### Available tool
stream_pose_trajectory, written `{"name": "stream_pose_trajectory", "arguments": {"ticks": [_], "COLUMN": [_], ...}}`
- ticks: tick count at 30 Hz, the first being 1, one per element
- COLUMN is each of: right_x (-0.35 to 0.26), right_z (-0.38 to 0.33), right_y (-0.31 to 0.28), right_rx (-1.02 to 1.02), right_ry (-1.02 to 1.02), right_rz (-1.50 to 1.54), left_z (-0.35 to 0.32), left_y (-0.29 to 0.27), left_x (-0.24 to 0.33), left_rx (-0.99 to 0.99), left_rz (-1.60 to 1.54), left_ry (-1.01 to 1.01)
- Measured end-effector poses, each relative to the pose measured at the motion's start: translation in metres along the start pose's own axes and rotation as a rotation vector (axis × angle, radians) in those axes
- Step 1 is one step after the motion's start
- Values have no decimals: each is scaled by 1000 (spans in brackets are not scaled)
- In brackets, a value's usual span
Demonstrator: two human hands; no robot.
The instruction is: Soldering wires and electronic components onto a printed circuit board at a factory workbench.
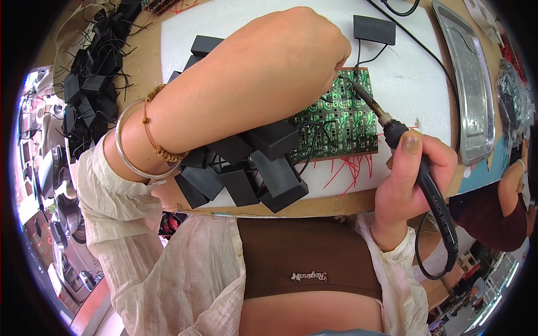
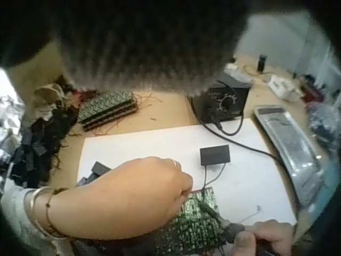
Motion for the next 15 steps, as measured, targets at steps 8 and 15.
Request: {"name": "stream_pose_trajectory", "arguments": {"ticks": [8, 15], "right_x": [1, -1], "right_z": [1, 1], "right_y": [0, 0], "right_rx": [14, 6], "right_ry": [-20, -16], "right_rz": [-24, -2], "left_z": [-1, 0], "left_y": [-1, 0], "left_x": [2, 2], "left_rx": [30, 40], "left_rz": [-36, -27], "left_ry": [-19, -21]}}
Point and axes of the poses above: each hand's wrist, its own z-axis towards the middle knuckle, its own y-axis out of the palm, x = y × z, the point moved 2 cm from there along z, towards the middle knuckle
